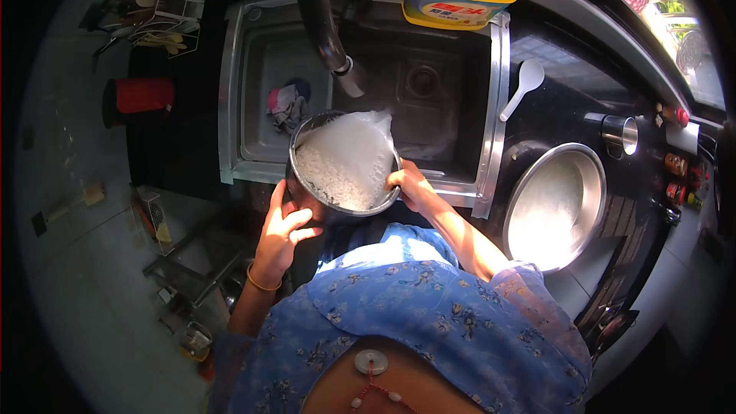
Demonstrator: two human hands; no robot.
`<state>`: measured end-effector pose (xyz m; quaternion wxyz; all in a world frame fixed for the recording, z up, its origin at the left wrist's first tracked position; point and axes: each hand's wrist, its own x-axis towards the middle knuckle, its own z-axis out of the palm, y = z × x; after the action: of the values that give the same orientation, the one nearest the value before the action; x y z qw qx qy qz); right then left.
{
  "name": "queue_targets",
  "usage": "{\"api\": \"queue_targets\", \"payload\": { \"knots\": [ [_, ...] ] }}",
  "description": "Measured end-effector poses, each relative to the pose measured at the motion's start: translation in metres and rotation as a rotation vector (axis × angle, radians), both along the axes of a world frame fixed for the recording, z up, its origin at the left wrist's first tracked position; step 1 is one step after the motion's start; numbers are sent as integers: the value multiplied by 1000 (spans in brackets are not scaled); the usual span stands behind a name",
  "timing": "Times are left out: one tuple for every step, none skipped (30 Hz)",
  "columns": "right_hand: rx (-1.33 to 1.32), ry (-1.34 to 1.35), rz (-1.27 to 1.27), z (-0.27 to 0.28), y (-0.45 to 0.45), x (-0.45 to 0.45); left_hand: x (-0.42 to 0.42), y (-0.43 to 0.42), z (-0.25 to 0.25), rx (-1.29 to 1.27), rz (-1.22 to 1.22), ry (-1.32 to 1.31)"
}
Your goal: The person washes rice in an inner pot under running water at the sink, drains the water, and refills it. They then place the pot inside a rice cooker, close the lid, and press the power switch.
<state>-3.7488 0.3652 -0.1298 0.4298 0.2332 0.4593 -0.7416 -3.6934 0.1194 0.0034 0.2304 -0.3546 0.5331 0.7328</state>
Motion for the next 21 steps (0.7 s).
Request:
{"api": "queue_targets", "payload": {
  "knots": [
    [-16,-16,-43,1,-1,1,1,-1,-1,2,0,-6],
    [-16,-16,-43,-3,-1,2,1,-1,-1,5,0,-11],
    [-15,-17,-42,-6,-1,3,2,-1,0,5,0,-11],
    [-14,-18,-42,-8,-1,4,2,0,2,-1,5,-19],
    [-14,-18,-42,-10,0,6,2,1,3,-7,9,-26],
    [-33,-25,-47,-8,1,6,3,1,3,-7,8,-26],
    [-51,-32,-52,-7,1,6,4,2,3,-8,14,-25],
    [-51,-32,-53,-9,3,7,5,2,4,-10,19,-25],
    [-40,-29,-15,-11,4,7,4,3,5,-10,18,-25],
    [-29,-25,23,-12,5,7,2,5,8,-9,22,-32],
    [-29,-25,23,-13,5,8,1,6,10,-8,26,-39],
    [-30,-31,17,-11,5,8,2,6,10,-8,26,-40],
    [-31,-37,11,-9,4,7,3,6,10,-16,26,-37],
    [-30,-37,11,-7,4,7,4,7,11,-24,26,-35],
    [-31,-36,12,-5,4,7,5,7,10,-23,26,-35],
    [-31,-35,13,-5,4,7,7,6,9,-50,12,-21],
    [-31,-35,13,-4,4,7,8,6,8,-77,-3,-7],
    [-31,-40,9,-4,4,7,8,6,9,-77,-2,-7],
    [-30,-44,5,-4,4,7,8,7,9,-82,-4,-6],
    [-30,-44,6,-4,4,7,7,7,10,-88,-5,-5],
    [-31,-47,5,-5,4,7,7,8,11,-88,-3,-5]
  ]
}}
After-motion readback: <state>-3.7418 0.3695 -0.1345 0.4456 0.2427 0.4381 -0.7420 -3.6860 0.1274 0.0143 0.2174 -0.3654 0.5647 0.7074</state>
